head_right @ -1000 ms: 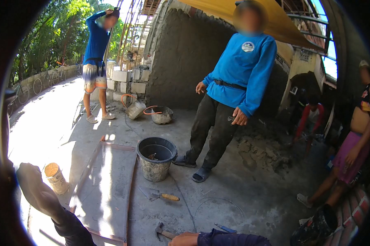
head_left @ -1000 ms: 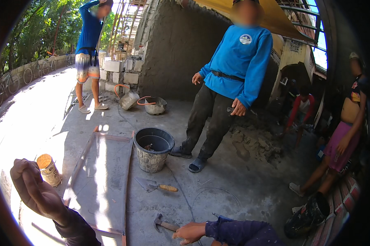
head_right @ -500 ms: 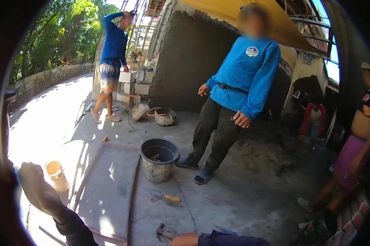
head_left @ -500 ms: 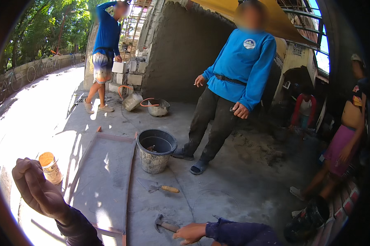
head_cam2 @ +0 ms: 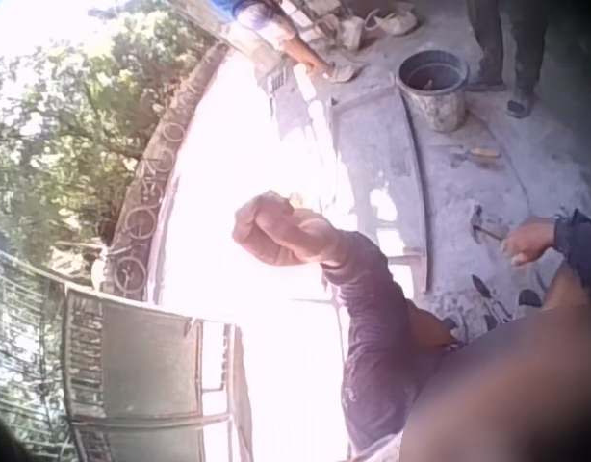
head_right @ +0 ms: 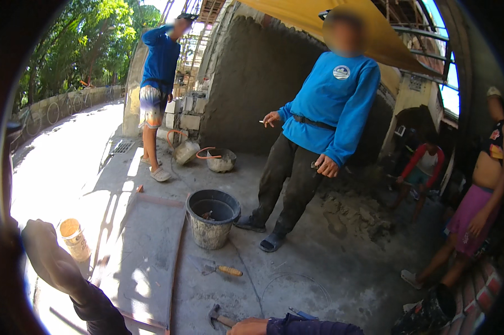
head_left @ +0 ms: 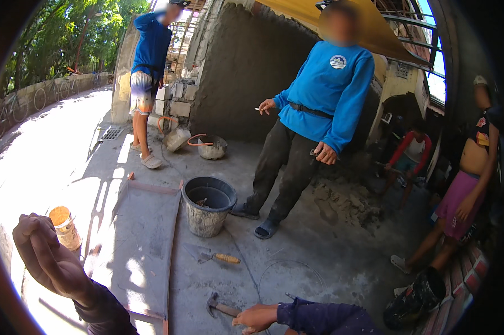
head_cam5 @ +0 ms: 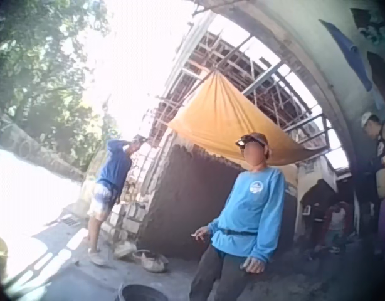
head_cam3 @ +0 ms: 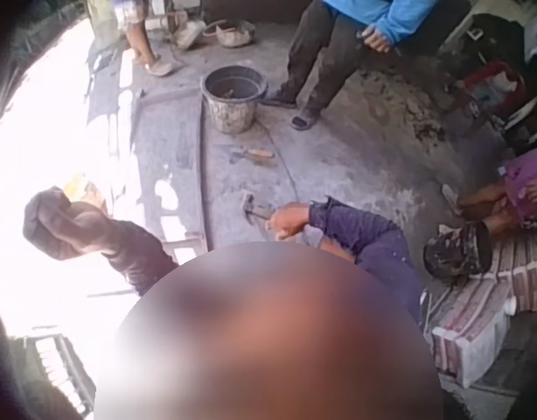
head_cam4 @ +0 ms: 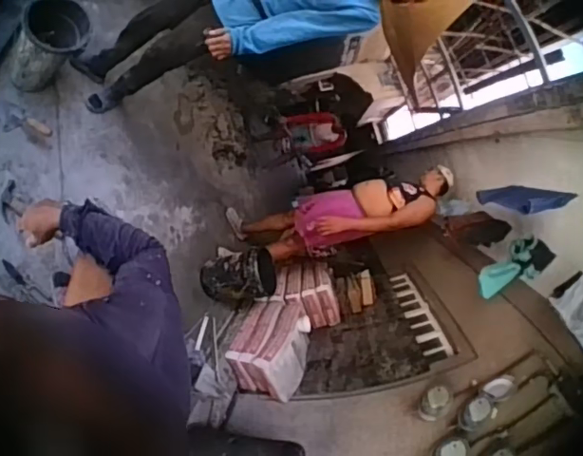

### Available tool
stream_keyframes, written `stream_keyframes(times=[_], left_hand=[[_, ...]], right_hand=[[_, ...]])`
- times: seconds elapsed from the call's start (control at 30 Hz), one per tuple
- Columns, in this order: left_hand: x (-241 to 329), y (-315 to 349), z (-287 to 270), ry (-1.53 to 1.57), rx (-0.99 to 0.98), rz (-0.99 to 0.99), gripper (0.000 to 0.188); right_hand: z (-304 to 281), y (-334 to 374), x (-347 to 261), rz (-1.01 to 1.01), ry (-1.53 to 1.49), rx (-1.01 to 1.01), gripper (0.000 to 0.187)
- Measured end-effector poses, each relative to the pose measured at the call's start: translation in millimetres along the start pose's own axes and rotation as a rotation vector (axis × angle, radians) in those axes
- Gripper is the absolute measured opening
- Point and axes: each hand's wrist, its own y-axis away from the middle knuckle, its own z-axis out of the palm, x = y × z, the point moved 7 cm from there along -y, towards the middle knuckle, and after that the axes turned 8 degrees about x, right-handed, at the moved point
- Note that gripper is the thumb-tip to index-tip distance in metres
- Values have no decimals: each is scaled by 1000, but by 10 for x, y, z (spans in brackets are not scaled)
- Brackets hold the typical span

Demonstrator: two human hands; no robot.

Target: The person assembles a mesh screen into a wooden frame by aligning the mesh, securing it with nails, and hammering the nails into place. The person uses a hammer and pliers to fasten and trim the mesh.

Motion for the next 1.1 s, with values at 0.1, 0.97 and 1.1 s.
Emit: stream_keyframes(times=[0.1,0.97,1.1], left_hand=[[117,-32,110,21,-49,37,21],[-1004,4939,-2856,-695,-1014,-1464,28],[-983,4851,-2795,-660,-943,-1391,30]], right_hand=[[21,1,53,40,18,-13,45],[-42,269,-72,319,-25,-219,51],[-86,232,-58,353,-39,-223,50]])
